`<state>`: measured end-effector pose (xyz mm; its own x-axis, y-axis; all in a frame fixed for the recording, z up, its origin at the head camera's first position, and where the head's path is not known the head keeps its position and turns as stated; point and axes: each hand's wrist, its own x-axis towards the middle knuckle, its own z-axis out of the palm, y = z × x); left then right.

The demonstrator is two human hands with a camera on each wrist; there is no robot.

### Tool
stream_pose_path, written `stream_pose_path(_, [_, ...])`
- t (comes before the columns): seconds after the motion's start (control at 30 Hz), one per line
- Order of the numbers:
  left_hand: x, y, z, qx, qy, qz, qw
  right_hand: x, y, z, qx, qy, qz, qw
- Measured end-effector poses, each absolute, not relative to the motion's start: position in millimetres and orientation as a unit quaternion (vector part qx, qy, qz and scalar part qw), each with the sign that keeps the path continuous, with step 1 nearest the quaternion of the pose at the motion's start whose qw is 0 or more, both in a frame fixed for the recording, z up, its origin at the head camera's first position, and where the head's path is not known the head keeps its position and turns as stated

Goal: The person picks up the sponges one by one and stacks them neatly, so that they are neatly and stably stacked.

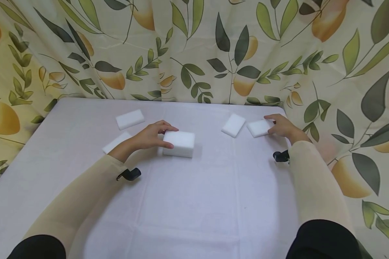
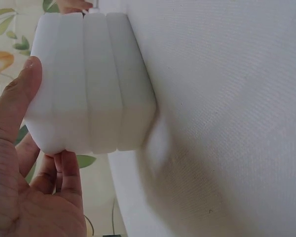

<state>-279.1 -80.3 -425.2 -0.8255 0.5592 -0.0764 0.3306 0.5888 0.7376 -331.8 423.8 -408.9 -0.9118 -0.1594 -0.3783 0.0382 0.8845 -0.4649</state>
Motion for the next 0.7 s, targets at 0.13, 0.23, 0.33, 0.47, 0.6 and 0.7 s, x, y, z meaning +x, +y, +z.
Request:
stream_pose_path(0.13, [-280.1, -80.4, -425.9, 0.254, 0.88, 0.371, 0.15, -332.4, 424.7, -409.0, -0.033, 0.948, -0.236, 0.21])
stream_pose_path(0.23, [-279.8, -80.3, -425.3, 0.253, 0.881, 0.37, 0.152, -332.8, 424.9, -408.3, -0.028, 0.947, -0.236, 0.217])
stream_pose_path(0.33, [-279.1, -80.1, -425.2, 0.25, 0.882, 0.37, 0.154, -333.1, 425.2, -407.0, -0.024, 0.945, -0.236, 0.224])
stream_pose_path(0.47, [-278.0, -80.3, -425.7, 0.246, 0.881, 0.372, 0.156, -333.8, 426.4, -406.5, -0.023, 0.945, -0.235, 0.226])
stream_pose_path(0.6, [-277.8, -80.0, -425.7, 0.247, 0.88, 0.374, 0.156, -334.4, 429.1, -407.1, -0.027, 0.948, -0.231, 0.218])
stream_pose_path(0.7, [-277.7, -80.3, -425.4, 0.248, 0.88, 0.374, 0.155, -334.2, 430.3, -406.9, -0.032, 0.949, -0.229, 0.213])
